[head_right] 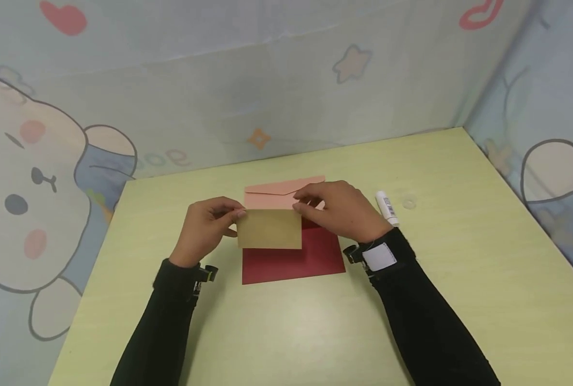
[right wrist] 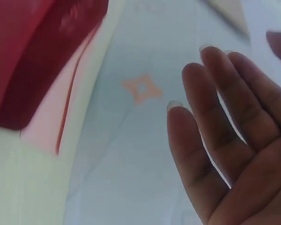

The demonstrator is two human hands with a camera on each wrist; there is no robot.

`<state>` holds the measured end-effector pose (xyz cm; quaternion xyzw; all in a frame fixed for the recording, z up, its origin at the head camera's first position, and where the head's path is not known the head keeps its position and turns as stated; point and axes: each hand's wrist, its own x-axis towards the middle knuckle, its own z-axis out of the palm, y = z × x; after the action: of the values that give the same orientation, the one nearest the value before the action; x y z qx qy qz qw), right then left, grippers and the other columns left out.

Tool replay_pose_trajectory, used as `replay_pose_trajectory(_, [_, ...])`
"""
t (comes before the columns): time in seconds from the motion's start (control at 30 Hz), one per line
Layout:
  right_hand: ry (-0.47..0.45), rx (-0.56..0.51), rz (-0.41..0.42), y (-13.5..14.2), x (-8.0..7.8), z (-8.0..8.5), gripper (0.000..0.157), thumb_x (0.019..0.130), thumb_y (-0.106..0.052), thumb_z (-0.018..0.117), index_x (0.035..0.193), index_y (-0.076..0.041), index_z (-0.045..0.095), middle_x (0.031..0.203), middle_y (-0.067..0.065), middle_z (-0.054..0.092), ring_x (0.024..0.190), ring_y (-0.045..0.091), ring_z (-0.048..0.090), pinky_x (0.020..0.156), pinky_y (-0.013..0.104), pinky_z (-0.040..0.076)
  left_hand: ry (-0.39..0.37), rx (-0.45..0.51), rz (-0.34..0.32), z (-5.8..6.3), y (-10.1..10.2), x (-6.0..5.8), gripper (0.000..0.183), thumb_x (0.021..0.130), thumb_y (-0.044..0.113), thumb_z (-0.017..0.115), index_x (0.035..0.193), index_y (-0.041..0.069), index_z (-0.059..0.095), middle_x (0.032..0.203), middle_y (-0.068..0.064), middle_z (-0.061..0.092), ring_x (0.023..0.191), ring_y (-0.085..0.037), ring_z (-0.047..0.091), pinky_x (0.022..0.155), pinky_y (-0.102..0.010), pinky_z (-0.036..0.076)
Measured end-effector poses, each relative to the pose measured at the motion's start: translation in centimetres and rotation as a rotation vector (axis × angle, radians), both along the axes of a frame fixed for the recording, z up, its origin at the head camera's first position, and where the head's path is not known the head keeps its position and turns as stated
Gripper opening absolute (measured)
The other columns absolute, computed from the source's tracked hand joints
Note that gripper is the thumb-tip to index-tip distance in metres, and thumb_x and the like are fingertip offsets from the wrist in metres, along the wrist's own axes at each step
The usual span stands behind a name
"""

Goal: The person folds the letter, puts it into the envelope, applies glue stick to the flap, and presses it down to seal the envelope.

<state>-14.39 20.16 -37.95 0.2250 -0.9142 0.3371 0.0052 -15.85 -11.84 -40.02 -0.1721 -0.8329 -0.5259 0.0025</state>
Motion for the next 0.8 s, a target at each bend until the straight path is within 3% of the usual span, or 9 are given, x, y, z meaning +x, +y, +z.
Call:
replay_pose_trajectory(0.17, [0.079,0.071,0.084,-2.1,-0.1,-0.7,0.019,0.112,-0.026,0.075,0.123,-0.015,0.087,0.107,-0.002,0.085,0.092,0.013,0.073,0.087,0.04,0.062,0.016,-0.008,-0.059,-0.5,1.3,0.1,0.011,0.105,0.012,0.082,0.114,0.006,0.085,0.1,-0.017,0.085,0.08,-0.02,0.079,0.075,-0.041,0.072])
replay_pose_trajectory(0.3, [0.12,0.095,0.056,-2.4,-0.2,-0.9,0.012,0.11,-0.019,0.077,0.112,-0.014,0.088,0.098,-0.003,0.084,0.085,0.012,0.069,0.083,0.036,0.059,0.0,-0.087,-0.065,-0.7,1.6,0.3,0.023,0.1,0.011,0.087,0.123,0.007,0.083,0.105,-0.015,0.087,0.091,-0.024,0.084,0.078,-0.032,0.068])
replay_pose_trajectory(0.5, [0.109,0.076,0.038,-1.7,-0.4,-0.7,0.012,0.109,-0.018,0.077,0.112,-0.012,0.087,0.098,-0.001,0.085,0.086,0.015,0.071,0.085,0.039,0.06,-0.001,-0.241,-0.091,-0.9,1.5,0.0,0.017,0.099,0.013,0.089,0.113,0.007,0.082,0.105,-0.01,0.088,0.101,-0.024,0.086,0.086,-0.032,0.064])
replay_pose_trajectory(0.67, [0.085,0.096,0.031,-1.5,-1.0,-0.9,0.012,0.11,-0.019,0.077,0.11,-0.012,0.087,0.092,-0.002,0.081,0.082,0.015,0.067,0.082,0.037,0.056,-0.05,-0.199,-0.08,-0.8,0.8,-0.2,0.02,0.101,0.013,0.087,0.12,0.008,0.084,0.107,-0.01,0.089,0.098,-0.024,0.087,0.089,-0.037,0.067])
replay_pose_trajectory(0.8, [0.034,0.119,0.007,-1.0,-1.3,-1.8,0.013,0.111,-0.02,0.074,0.111,-0.01,0.084,0.089,0.0,0.078,0.079,0.016,0.063,0.078,0.035,0.053,-0.097,-0.184,-0.026,-1.2,0.0,-0.3,0.026,0.102,0.013,0.085,0.127,0.007,0.081,0.111,-0.012,0.088,0.099,-0.026,0.087,0.088,-0.037,0.067])
